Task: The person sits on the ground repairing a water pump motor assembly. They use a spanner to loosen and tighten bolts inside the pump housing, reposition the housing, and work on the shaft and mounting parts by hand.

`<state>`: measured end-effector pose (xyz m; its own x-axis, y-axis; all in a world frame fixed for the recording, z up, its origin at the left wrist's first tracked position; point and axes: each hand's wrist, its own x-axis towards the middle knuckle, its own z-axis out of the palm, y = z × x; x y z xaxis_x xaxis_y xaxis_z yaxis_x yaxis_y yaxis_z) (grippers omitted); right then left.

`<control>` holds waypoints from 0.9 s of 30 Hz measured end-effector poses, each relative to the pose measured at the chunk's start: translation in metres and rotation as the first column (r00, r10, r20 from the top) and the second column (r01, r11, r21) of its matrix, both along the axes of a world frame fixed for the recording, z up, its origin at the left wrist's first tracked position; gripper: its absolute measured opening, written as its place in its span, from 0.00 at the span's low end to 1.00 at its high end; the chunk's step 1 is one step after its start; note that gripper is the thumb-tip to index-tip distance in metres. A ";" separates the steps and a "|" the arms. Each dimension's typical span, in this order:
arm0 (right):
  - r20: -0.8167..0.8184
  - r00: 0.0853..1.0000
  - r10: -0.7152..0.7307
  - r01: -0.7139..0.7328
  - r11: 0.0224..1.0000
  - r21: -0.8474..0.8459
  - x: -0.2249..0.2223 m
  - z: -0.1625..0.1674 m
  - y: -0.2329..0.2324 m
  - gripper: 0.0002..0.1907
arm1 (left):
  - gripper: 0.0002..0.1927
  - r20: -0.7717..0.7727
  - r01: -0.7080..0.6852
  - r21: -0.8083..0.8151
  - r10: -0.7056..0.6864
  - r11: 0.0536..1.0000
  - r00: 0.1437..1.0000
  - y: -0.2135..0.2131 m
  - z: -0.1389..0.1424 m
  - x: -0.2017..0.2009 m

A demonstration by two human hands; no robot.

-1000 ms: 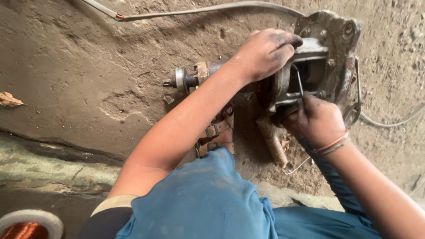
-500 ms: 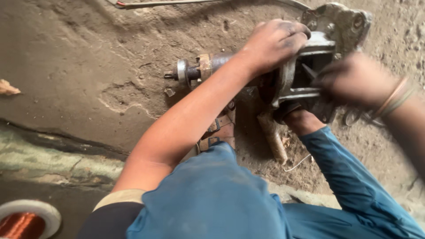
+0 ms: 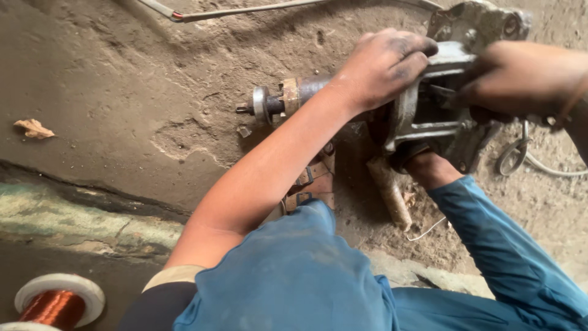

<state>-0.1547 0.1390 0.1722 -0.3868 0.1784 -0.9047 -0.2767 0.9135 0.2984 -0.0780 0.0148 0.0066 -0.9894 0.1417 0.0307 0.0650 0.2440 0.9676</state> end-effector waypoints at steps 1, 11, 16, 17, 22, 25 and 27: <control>0.004 1.000 0.010 -0.010 1.000 0.017 0.000 0.000 -0.006 0.16 | 0.22 0.026 0.017 0.024 -0.018 1.000 0.999 0.000 0.001 0.000; 0.058 0.986 0.157 -0.152 0.985 -0.079 -0.005 -0.007 -0.005 0.12 | 0.19 0.033 0.038 0.043 -0.040 0.998 0.999 -0.012 0.014 0.006; 0.024 0.996 0.087 -0.086 0.994 -0.066 -0.004 -0.042 0.025 0.13 | 0.20 -0.042 0.023 0.058 -0.021 0.998 0.999 -0.016 0.016 0.011; 0.015 0.997 0.073 -0.071 0.994 -0.084 -0.006 -0.046 0.030 0.13 | 0.20 -0.030 0.023 0.060 -0.021 0.998 0.999 -0.016 0.016 0.011; 0.057 0.996 -0.070 0.073 0.995 -0.064 -0.011 -0.039 0.052 0.17 | 0.21 -0.039 0.022 0.070 -0.019 0.997 0.999 -0.016 0.015 0.011; -0.118 0.926 0.358 -0.369 0.926 -0.086 0.014 -0.023 0.062 0.14 | 0.19 -0.099 0.012 0.014 -0.011 1.000 0.995 -0.016 0.013 0.010; -0.159 0.890 0.427 -0.443 0.892 -0.085 0.034 -0.012 0.064 0.14 | 0.20 -0.052 0.015 0.050 -0.012 0.999 0.999 -0.016 0.012 0.010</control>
<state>-0.1211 0.2030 0.1598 -0.5190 -0.1385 -0.8435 -0.6194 0.7409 0.2595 -0.0676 -0.0017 0.0189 -0.9843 0.1522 0.0894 0.1185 0.1940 0.9738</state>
